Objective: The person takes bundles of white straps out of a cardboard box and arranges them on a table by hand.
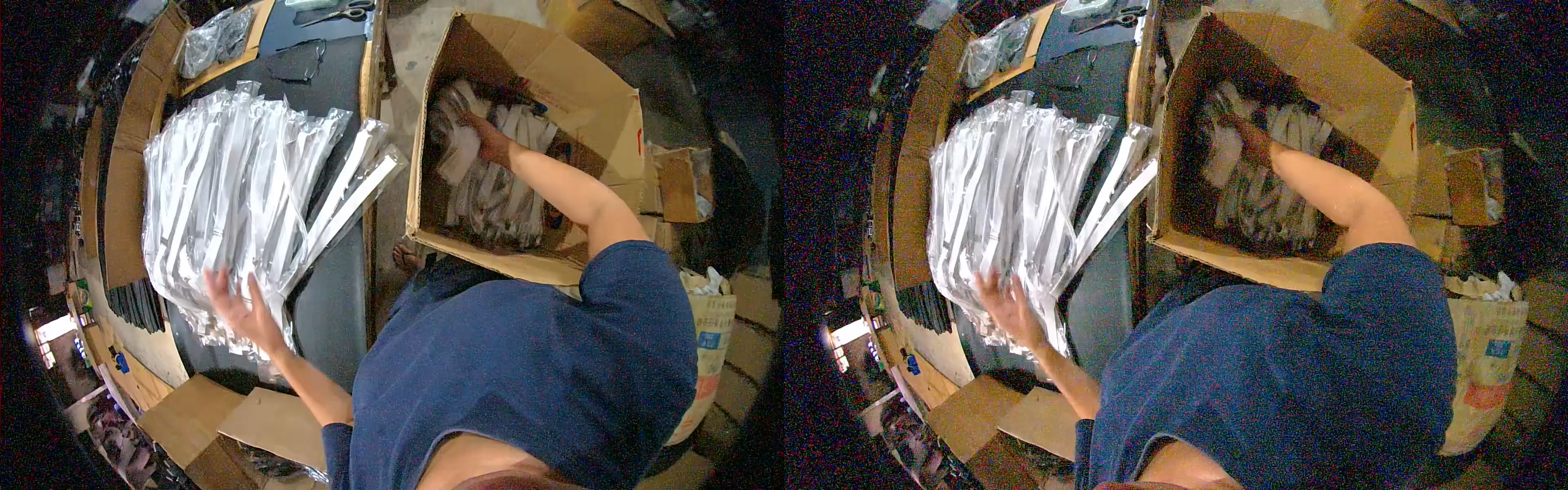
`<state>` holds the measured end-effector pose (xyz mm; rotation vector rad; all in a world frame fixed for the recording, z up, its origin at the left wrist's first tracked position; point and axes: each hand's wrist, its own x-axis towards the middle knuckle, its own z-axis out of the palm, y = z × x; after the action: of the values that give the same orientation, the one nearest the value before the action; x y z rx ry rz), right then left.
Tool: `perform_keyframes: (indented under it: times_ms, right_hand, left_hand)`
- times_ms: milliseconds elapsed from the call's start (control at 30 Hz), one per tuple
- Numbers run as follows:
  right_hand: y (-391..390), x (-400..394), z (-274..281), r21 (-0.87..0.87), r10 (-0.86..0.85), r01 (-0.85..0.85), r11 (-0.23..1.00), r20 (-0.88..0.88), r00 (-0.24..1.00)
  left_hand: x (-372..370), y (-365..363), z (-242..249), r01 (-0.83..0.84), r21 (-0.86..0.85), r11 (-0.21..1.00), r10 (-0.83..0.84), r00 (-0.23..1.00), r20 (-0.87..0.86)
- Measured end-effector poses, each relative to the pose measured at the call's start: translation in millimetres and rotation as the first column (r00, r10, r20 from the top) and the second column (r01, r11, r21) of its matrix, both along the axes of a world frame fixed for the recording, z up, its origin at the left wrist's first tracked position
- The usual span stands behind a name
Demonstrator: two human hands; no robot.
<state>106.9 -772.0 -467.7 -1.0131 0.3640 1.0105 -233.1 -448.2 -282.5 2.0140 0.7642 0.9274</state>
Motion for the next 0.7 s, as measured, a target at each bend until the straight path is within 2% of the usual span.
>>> perform_keyframes:
  times_ms: [67,100,133,200,233,300,367,433,500,600,633,700]
  right_hand:
    - [-3,-15,30,-0.061,0.0,0.0,0.998,0.0,1.0]
    - [-7,-20,37,-0.086,0.045,-0.042,0.995,0.04,0.998]
    - [-11,-24,45,-0.114,0.091,-0.082,0.99,0.077,0.993]
    - [-10,-38,71,-0.107,0.032,-0.022,0.994,0.096,0.995]
    - [-10,-41,81,-0.094,-0.024,0.033,0.995,0.104,0.994]
    - [-12,-45,99,-0.047,-0.035,0.037,0.998,0.056,0.998]
    - [-17,-58,133,-0.122,0.007,-0.003,0.993,0.025,1.0]
    - [-23,-68,155,-0.173,0.014,-0.003,0.985,0.064,0.998]
    - [-32,-79,170,-0.22,0.024,-0.002,0.976,0.097,0.995]
    - [-54,-91,185,-0.03,0.029,-0.022,0.999,0.239,0.971]
    - [-55,-97,195,-0.032,0.024,-0.017,0.999,0.243,0.97]
    - [-56,-112,228,-0.09,-0.001,0.035,0.995,0.348,0.938]
  left_hand:
    - [36,-23,6,0.237,-0.217,0.947,-0.203,0.965,0.169]
    - [56,-40,15,0.301,-0.301,0.905,-0.253,0.949,0.189]
    - [72,-52,20,0.401,-0.315,0.86,-0.353,0.914,0.197]
    - [102,-80,31,0.673,-0.398,0.624,-0.536,0.739,0.408]
    - [113,-94,34,0.726,-0.452,0.518,-0.567,0.687,0.455]
    - [129,-114,49,0.791,-0.507,0.342,-0.704,0.573,0.419]
    - [138,-129,56,0.793,-0.602,0.09,-0.825,0.398,0.402]
    - [144,-139,54,0.754,-0.654,-0.06,-0.89,0.257,0.377]
    - [149,-144,55,0.736,-0.672,-0.078,-0.925,0.197,0.324]
    - [151,-145,55,0.721,-0.689,-0.069,-0.974,0.099,0.202]
    - [151,-145,54,0.727,-0.685,-0.048,-0.989,0.064,0.137]
    - [151,-149,53,0.7,-0.706,-0.113,-0.989,-0.011,0.148]
